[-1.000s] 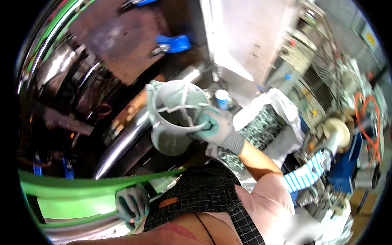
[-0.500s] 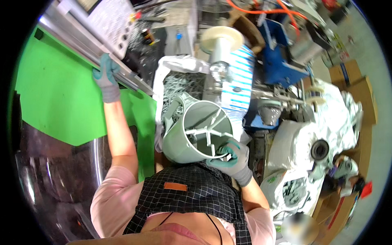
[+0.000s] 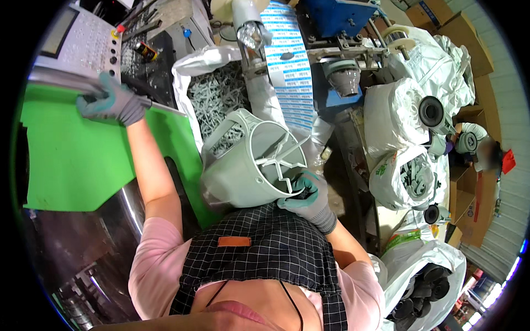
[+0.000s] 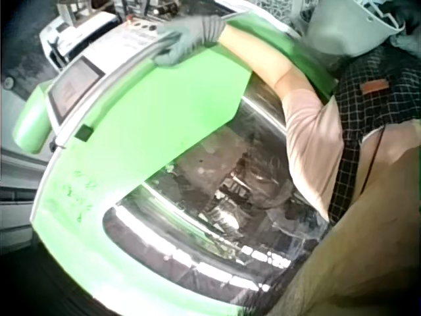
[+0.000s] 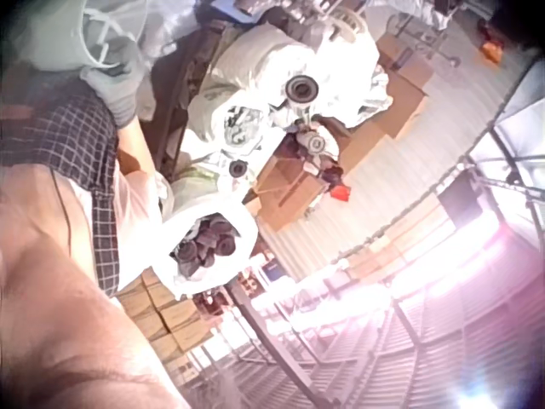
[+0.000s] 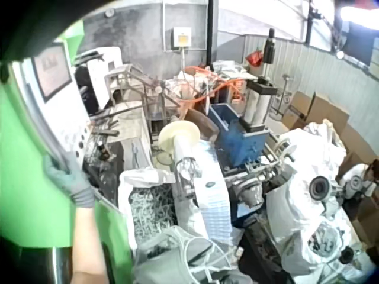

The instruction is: The person assembles grey and green plastic housing components by taking parts from large white bags and fitting them together by hand near an industrial workstation.

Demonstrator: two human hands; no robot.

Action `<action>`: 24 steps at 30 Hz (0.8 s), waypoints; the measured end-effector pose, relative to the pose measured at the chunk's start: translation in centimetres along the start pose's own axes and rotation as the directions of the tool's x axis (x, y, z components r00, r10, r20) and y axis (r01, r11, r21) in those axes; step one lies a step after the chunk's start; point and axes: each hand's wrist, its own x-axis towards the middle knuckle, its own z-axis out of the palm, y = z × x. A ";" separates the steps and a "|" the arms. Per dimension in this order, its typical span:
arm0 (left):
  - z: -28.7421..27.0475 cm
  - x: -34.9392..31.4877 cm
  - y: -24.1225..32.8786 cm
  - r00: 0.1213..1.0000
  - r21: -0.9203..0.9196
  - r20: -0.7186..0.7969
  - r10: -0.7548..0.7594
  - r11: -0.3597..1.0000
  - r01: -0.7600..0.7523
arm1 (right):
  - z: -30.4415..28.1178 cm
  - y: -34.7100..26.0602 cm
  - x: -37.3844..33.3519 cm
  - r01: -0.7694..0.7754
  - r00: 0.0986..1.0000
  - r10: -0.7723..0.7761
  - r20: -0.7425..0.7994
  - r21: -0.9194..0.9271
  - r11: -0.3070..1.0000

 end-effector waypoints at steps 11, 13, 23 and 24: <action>-15.5 -14.7 16.0 -0.477 -0.210 0.697 0.536 0.788 0.578 | -5.8 -3.0 -4.8 -0.445 0.892 0.442 0.099 0.377 0.813; -16.8 -13.7 19.5 -0.506 -0.232 0.654 0.562 0.786 0.572 | -6.0 -4.9 -2.9 -0.255 0.966 0.252 0.049 0.074 0.964; -21.2 -18.2 1.2 -0.206 0.091 0.971 0.118 0.618 0.781 | -8.0 -2.3 -3.4 -0.052 0.990 0.103 -0.097 0.426 0.903; -24.2 -17.1 2.2 -0.403 0.288 0.915 0.002 0.696 0.658 | -6.1 -2.1 -1.0 -0.019 0.998 0.043 -0.051 0.398 0.917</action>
